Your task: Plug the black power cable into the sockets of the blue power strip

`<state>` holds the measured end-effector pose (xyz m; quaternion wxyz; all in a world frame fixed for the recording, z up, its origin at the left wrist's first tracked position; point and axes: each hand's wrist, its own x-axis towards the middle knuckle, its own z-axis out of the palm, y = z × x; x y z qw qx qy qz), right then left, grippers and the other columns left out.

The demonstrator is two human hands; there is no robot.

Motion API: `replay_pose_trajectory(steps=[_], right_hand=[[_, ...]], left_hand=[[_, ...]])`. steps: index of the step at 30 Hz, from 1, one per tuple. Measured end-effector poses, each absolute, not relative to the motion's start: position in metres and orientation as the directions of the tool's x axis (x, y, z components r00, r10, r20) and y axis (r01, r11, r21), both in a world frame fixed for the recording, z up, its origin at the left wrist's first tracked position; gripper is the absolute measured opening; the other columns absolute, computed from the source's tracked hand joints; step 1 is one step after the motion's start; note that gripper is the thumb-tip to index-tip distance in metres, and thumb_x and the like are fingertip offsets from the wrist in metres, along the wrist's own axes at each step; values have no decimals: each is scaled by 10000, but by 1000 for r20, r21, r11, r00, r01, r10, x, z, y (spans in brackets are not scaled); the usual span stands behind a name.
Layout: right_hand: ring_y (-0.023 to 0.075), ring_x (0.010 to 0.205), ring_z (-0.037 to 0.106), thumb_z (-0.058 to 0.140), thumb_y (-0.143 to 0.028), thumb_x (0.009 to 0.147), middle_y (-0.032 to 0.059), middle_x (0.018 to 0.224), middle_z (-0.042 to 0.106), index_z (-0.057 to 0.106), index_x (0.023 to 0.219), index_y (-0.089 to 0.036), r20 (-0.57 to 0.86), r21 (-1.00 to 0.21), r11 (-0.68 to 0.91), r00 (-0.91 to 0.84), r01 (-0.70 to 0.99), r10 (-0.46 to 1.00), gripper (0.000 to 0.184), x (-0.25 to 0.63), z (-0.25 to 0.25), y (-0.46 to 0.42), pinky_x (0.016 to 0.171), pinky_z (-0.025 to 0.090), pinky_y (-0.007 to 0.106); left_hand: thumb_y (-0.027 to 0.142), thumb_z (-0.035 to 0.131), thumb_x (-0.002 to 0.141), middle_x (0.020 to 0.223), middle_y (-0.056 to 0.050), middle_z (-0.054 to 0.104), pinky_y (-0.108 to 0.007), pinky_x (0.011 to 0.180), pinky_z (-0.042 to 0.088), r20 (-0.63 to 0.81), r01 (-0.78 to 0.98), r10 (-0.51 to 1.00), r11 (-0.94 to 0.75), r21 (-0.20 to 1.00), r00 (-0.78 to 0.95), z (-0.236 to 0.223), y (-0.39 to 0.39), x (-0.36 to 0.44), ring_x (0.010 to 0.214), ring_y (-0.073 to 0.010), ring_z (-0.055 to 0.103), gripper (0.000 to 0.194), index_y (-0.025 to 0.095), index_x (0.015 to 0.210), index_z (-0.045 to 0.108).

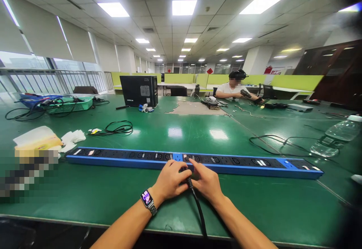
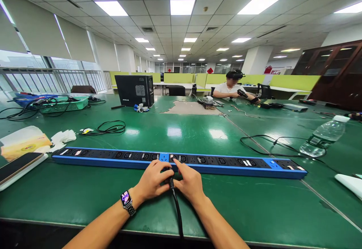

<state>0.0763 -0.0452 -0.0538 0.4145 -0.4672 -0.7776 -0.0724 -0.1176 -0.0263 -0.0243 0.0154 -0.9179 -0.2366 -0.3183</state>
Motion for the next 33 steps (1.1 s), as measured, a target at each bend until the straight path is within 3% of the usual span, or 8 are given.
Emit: replay_pose_trajectory(steps=[5, 9, 11, 13, 16, 24, 28, 33], right_hand=[[138, 549, 602, 636, -547, 804, 3, 675, 678, 698, 1103, -214, 628, -392, 480, -153, 785, 763, 451, 80, -56, -42, 540, 482, 245], [130, 516, 579, 603, -571, 821, -1, 628, 663, 725, 1027, -206, 632, -440, 450, -88, 777, 770, 436, 82, -57, -41, 541, 474, 246], [129, 512, 574, 587, -570, 833, -1, 619, 659, 733, 990, -201, 638, -456, 450, -71, 768, 767, 427, 81, -57, -41, 544, 469, 246], [129, 504, 569, 576, -563, 843, -2, 610, 657, 738, 961, -200, 640, -472, 449, -56, 759, 767, 414, 80, -57, -41, 538, 461, 247], [128, 497, 569, 562, -540, 860, -1, 605, 661, 740, 923, -206, 636, -487, 447, -47, 750, 770, 384, 79, -56, -40, 529, 453, 248], [142, 543, 605, 548, -471, 880, 14, 667, 703, 735, 845, -225, 606, -518, 442, -50, 732, 794, 310, 78, -54, -41, 551, 469, 256], [153, 576, 633, 537, -439, 892, 18, 702, 723, 726, 798, -230, 591, -538, 443, -54, 718, 805, 297, 80, -54, -41, 574, 480, 258], [164, 592, 645, 531, -420, 895, 16, 695, 721, 716, 770, -225, 578, -565, 435, -40, 701, 815, 297, 82, -55, -40, 590, 479, 262]], left_hand=[[235, 606, 850, 1057, -68, 687, -412, 898, 415, 675, 536, 461, -837, 115, 575, -19, -16, -136, 966, -235, 624, 155, 244, 997, 654], [285, 551, 924, 1110, -64, 689, -412, 940, 440, 842, 682, 520, -668, 298, 142, -14, -1, -163, 1060, -239, 626, 193, 264, 1095, 640], [318, 540, 935, 1143, -73, 676, -408, 951, 463, 862, 688, 497, -592, 420, -98, -13, 8, -175, 1086, -241, 622, 234, 254, 1142, 627], [349, 542, 935, 1158, -83, 659, -391, 943, 486, 848, 661, 480, -564, 495, -225, -14, 14, -182, 1070, -235, 627, 265, 237, 1158, 631], [373, 564, 925, 1133, -83, 672, -376, 921, 500, 816, 637, 547, -565, 525, -188, -19, 16, -179, 1024, -229, 643, 304, 230, 1185, 627], [328, 657, 877, 1051, -57, 739, -402, 890, 487, 714, 620, 672, -649, 440, 197, -27, 5, -140, 973, -242, 662, 238, 253, 1102, 674], [300, 636, 890, 1079, -45, 734, -398, 891, 490, 743, 650, 658, -619, 440, 124, -25, 7, -150, 992, -239, 664, 264, 272, 1151, 661], [330, 580, 922, 1130, -72, 721, -386, 886, 507, 755, 743, 648, -457, 489, -98, -26, 14, -176, 1006, -258, 673, 322, 247, 1229, 634]])
